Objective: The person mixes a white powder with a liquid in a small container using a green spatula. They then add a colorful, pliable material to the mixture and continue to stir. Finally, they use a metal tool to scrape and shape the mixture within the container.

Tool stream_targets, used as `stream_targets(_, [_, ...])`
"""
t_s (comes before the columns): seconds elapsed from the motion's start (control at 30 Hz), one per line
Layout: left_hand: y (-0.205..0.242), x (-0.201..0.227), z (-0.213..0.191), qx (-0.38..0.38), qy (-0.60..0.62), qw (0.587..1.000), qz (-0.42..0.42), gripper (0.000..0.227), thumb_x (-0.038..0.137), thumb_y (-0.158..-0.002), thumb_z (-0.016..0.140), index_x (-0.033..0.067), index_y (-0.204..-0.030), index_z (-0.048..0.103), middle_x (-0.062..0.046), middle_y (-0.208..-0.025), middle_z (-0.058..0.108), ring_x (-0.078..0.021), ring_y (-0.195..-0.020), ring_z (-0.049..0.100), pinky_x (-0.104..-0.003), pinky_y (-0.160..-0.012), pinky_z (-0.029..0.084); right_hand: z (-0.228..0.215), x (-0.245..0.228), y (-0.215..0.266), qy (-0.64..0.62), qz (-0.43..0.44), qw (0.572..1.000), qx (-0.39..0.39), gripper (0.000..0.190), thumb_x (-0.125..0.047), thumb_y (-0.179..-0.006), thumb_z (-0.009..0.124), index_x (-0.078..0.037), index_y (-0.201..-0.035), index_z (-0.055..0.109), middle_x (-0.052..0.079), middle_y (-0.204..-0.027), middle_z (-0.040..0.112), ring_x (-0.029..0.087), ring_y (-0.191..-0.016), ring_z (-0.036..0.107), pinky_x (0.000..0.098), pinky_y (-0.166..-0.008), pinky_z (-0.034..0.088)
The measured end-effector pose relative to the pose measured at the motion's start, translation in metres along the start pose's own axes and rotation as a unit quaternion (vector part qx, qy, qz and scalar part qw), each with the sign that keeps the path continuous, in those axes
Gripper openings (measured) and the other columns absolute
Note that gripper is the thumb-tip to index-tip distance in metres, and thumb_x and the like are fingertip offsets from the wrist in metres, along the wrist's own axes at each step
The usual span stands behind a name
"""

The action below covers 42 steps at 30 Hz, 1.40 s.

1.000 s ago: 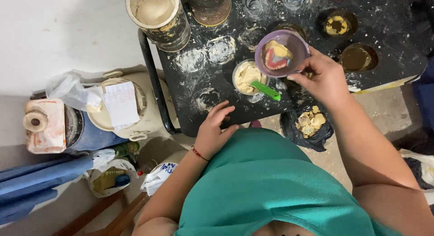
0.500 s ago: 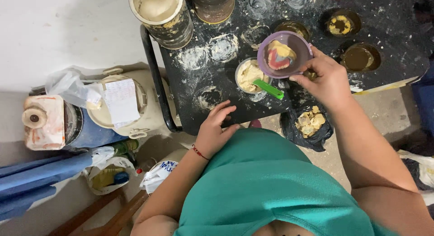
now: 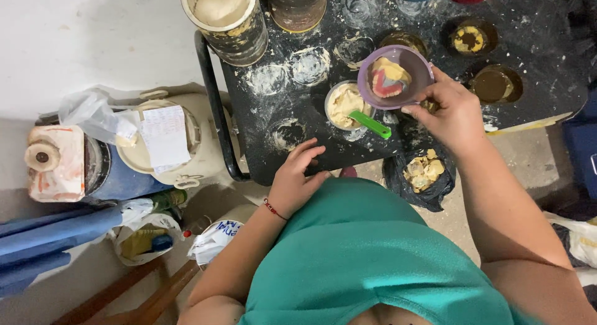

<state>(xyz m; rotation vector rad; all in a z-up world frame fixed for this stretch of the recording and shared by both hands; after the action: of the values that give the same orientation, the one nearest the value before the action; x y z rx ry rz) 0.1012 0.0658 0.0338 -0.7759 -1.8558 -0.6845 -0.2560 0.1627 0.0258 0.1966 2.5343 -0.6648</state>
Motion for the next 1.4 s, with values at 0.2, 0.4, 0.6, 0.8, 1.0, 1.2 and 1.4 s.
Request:
stream_targets(0.2, [-0.002,-0.007,0.002,0.022,-0.03,0.999,0.004,0.051,0.02,-0.094,0.077,0.011,-0.142,0.06,-0.018,-0.151,0.05,-0.0403,-0.113,0.07,-0.056,-0.09,0.061,0.002,0.006,-0.014,-0.072,0.059,0.996,-0.008,0.028,-0.017,-0.084,0.097,-0.007,-0.098,0.075,0.032,-0.13,0.071,0.046,-0.125,0.066,0.0519,-0.103,0.052])
stream_targets(0.4, [0.003,-0.01,-0.001,0.028,-0.049,0.998,-0.023,0.052,0.024,-0.094,0.075,0.0136,-0.142,0.059,-0.014,-0.154,0.049,-0.0288,-0.111,0.071,-0.046,-0.089,0.062,0.026,0.027,-0.064,-0.139,0.191,0.971,-0.021,0.023,-0.014,-0.095,0.09,-0.009,-0.101,0.069,0.007,-0.093,0.07,0.014,-0.081,0.064,0.0319,-0.074,0.055])
stream_targets(0.6, [0.016,-0.017,-0.006,0.067,-0.045,0.996,-0.039,0.052,0.024,-0.091,0.074,0.0164,-0.141,0.06,-0.007,-0.154,0.05,-0.0212,-0.105,0.072,-0.038,-0.094,0.06,0.089,0.058,-0.134,-0.13,0.205,0.97,0.017,0.021,-0.023,-0.094,0.086,-0.017,-0.088,0.067,-0.004,-0.09,0.07,0.012,-0.082,0.061,0.0321,-0.076,0.05])
stream_targets(0.8, [0.03,-0.023,-0.012,0.114,-0.004,0.989,-0.092,0.05,0.022,-0.09,0.074,0.0156,-0.138,0.062,-0.005,-0.154,0.051,-0.0197,-0.106,0.07,-0.031,-0.076,0.062,0.138,0.082,-0.162,-0.157,0.261,0.952,0.032,0.023,-0.023,-0.089,0.087,-0.02,-0.084,0.065,-0.005,-0.079,0.068,0.009,-0.07,0.059,0.0313,-0.071,0.05])
stream_targets(1.0, [0.021,-0.028,-0.011,0.103,-0.016,0.992,-0.066,0.05,0.024,-0.09,0.075,0.015,-0.138,0.063,-0.007,-0.152,0.053,-0.0188,-0.102,0.071,-0.034,-0.093,0.06,0.109,0.063,-0.153,-0.088,0.303,0.948,-0.048,0.035,-0.028,-0.084,0.083,-0.018,-0.102,0.054,0.004,-0.097,0.062,0.018,-0.082,0.056,0.0368,-0.07,0.043])
stream_targets(1.2, [-0.03,-0.036,0.004,0.047,-0.095,0.994,-0.01,0.064,0.036,-0.088,0.078,0.0193,-0.146,0.055,-0.01,-0.153,0.051,-0.0314,-0.122,0.061,-0.05,-0.099,0.055,0.027,-0.03,-0.069,-0.087,0.15,0.969,-0.178,0.044,0.0,-0.09,0.069,-0.008,-0.131,0.053,0.017,-0.106,0.062,0.033,-0.089,0.061,0.0467,-0.076,0.048])
stream_targets(1.4, [-0.103,-0.006,0.015,-0.004,-0.084,0.996,0.024,0.119,0.034,-0.077,0.091,0.017,-0.168,0.015,-0.027,-0.167,0.021,-0.0521,-0.127,0.06,-0.061,-0.097,0.058,0.048,-0.053,-0.011,-0.118,-0.074,0.974,-0.179,0.047,-0.014,-0.088,0.079,-0.007,-0.133,0.07,0.022,-0.099,0.065,0.047,-0.091,0.067,0.0534,-0.081,0.053])
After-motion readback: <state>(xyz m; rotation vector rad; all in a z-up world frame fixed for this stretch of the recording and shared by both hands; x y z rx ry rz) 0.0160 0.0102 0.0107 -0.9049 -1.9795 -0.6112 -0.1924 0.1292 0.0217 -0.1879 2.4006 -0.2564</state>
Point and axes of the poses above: each hand's wrist, its own y-axis away from the middle knuckle, its own z-axis out of the palm, x = y × z, the point moved 1 cm from there along -y, towards the middle knuckle
